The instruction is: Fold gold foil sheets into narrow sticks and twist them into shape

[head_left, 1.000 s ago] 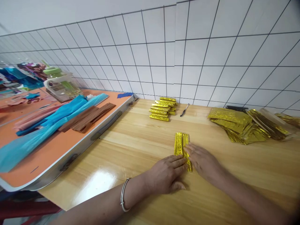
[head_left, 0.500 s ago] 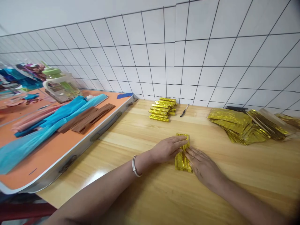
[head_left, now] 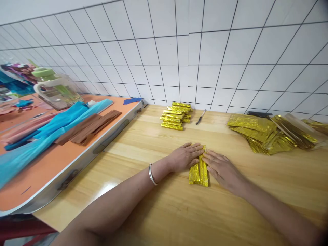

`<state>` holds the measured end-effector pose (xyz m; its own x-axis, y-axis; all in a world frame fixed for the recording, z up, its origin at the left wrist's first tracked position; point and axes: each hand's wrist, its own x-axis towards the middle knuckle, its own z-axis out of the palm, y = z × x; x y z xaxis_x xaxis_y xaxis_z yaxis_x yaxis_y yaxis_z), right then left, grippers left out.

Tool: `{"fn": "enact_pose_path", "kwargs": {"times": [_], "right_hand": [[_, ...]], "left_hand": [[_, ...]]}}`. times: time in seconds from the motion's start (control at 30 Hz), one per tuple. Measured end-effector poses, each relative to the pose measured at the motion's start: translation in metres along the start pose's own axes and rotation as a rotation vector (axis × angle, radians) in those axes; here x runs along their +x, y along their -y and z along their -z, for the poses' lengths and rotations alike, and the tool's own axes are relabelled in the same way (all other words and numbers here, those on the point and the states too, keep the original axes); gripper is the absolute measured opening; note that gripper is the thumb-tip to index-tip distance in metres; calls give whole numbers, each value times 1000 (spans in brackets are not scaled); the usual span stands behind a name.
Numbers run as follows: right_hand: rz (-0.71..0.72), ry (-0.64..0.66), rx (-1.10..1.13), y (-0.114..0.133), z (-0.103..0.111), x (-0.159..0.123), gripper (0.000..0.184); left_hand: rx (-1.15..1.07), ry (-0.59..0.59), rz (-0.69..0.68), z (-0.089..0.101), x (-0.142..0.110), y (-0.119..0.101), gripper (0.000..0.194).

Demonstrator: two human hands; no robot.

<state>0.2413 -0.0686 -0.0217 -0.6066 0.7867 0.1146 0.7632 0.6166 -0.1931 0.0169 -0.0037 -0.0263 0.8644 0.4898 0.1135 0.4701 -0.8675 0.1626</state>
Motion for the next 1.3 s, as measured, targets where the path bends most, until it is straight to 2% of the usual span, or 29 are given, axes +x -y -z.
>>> {"fn": "enact_pose_path", "kwargs": {"times": [0.13, 0.4, 0.77, 0.9, 1.0, 1.13, 1.3], "right_hand": [[29, -4, -1, 6, 0, -14, 41], [118, 4, -34, 36, 8, -48, 39], [146, 14, -31, 57, 15, -68, 36], [189, 49, 3, 55, 24, -69, 33], [201, -11, 12, 46, 26, -70, 32], [221, -143, -172, 32, 18, -66, 37], [358, -169, -379, 30, 15, -52, 40]], "left_hand": [[1, 0, -3, -1, 0, 1, 48], [15, -10, -7, -4, -1, 2, 49], [12, -19, -6, -2, -1, 1, 48], [9, -22, -1, -3, -1, 0, 49], [6, -22, 5, -4, -1, 0, 49], [-3, -16, 12, -3, -1, 1, 48], [-9, -17, 10, 0, -1, 0, 48]]}}
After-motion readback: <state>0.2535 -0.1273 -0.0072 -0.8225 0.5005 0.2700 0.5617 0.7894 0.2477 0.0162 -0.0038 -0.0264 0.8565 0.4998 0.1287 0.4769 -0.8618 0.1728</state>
